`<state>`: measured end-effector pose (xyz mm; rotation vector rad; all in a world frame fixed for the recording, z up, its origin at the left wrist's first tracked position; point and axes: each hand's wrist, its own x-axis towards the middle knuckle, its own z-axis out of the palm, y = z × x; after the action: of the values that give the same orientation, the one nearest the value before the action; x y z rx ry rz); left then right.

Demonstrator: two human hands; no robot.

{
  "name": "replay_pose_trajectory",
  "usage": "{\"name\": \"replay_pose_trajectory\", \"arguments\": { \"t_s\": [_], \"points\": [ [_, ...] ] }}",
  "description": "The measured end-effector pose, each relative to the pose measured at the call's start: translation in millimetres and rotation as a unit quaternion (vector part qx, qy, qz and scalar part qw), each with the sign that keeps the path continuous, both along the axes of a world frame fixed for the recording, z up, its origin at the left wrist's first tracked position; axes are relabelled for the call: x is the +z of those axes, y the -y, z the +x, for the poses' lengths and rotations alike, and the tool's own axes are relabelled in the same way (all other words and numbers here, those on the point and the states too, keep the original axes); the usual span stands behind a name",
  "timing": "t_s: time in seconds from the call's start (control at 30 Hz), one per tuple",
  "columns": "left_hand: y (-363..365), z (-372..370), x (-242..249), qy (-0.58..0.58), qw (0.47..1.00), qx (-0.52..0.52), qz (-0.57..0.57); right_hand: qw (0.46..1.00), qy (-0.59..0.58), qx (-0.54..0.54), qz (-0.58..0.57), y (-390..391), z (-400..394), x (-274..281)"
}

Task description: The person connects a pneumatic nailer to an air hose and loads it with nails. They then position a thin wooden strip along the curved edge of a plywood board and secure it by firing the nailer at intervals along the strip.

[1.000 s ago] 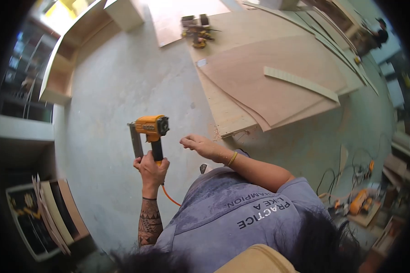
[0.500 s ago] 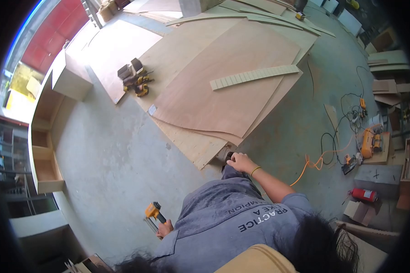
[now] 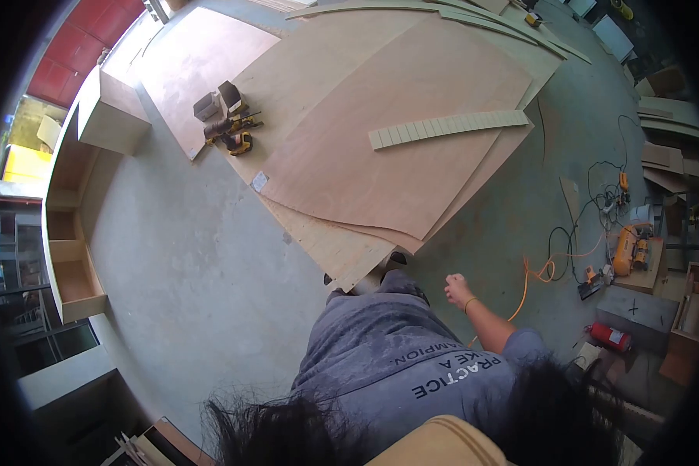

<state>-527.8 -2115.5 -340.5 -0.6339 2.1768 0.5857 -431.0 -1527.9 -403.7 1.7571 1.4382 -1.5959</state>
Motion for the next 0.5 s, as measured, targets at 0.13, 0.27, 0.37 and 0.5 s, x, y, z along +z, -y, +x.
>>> {"name": "replay_pose_trajectory", "arguments": {
  "t_s": [0.13,0.27,0.37,0.5],
  "points": [
    [38,-11,-11,0.013,1.0,0.011,0.016,0.973,0.18,-0.114,-0.088,95,87,1],
    [81,-10,-27,0.03,0.998,0.044,0.03,0.977,0.195,-0.061,-0.066,168,134,46],
    [109,-2,-38,0.042,0.996,0.074,0.034,0.983,0.183,-0.007,-0.033,195,138,78],
    [130,9,-47,0.053,0.992,0.105,0.043,0.984,0.171,0.041,0.008,205,125,108]
  ]
}}
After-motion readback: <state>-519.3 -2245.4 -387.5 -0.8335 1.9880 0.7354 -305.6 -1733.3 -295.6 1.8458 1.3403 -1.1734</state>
